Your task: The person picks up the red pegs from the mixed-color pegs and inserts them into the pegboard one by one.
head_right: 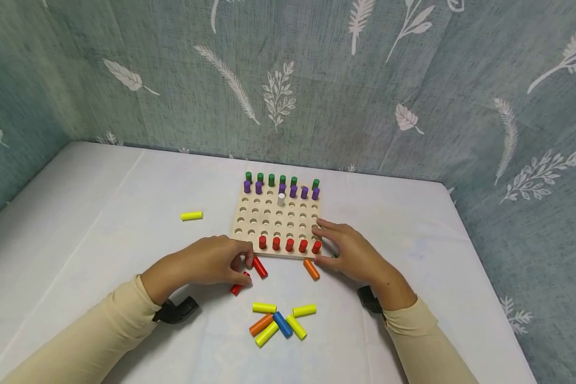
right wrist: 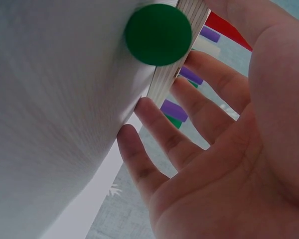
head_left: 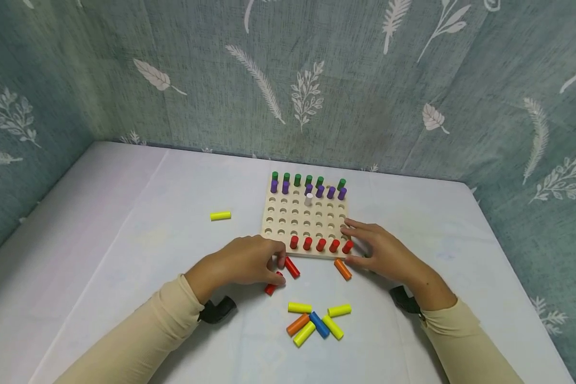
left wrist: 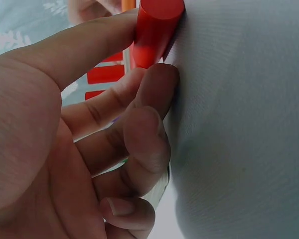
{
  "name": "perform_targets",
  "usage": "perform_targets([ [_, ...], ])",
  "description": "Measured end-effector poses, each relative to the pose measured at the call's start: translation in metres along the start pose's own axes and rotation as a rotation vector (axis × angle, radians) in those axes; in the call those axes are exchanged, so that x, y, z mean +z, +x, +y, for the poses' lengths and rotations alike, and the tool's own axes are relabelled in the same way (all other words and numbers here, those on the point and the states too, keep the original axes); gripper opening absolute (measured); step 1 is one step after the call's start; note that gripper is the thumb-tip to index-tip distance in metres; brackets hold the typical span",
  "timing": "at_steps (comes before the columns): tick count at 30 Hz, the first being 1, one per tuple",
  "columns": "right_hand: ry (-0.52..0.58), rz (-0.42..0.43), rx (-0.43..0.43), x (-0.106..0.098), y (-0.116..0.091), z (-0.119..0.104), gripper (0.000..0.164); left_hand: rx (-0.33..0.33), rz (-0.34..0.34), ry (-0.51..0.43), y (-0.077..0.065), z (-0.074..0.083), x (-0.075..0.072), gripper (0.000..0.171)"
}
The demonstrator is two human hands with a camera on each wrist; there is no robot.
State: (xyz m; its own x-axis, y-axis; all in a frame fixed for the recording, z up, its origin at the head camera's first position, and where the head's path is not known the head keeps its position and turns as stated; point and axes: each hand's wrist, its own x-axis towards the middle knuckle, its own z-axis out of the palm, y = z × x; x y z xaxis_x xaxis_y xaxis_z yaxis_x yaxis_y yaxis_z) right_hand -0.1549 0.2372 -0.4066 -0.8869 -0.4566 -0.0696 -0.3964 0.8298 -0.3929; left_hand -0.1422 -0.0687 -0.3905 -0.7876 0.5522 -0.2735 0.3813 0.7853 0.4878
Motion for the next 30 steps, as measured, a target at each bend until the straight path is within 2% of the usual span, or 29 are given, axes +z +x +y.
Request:
perform_targets([
  [10, 0.005, 0.015, 0.001, -0.0024, 0.0007, -0.0015, 0.069, -0.004, -0.011, -0.014, 0.0013, 0.0004, -0.0014, 0.028],
  [14, 0.015, -0.004, 0.015, -0.0016, -0.0004, -0.0027, 0.069, -0.011, -0.026, -0.025, -0.0002, 0.0002, 0.0, 0.027],
  [21, -0.006, 0.013, 0.011, -0.003, 0.0007, -0.0044, 0.069, -0.003, -0.009, -0.025, -0.002, 0.0015, -0.0012, 0.026],
  [27, 0.013, -0.006, 0.008, -0.0012, -0.0002, -0.0037, 0.069, 0.007, -0.016, -0.022, -0.0029, 0.0008, -0.0023, 0.022],
  [30, 0.003, 0.005, 0.001, -0.0006, -0.0002, -0.0031, 0.068, 0.025, 0.011, -0.025, -0.0026, -0.0003, -0.0036, 0.021],
])
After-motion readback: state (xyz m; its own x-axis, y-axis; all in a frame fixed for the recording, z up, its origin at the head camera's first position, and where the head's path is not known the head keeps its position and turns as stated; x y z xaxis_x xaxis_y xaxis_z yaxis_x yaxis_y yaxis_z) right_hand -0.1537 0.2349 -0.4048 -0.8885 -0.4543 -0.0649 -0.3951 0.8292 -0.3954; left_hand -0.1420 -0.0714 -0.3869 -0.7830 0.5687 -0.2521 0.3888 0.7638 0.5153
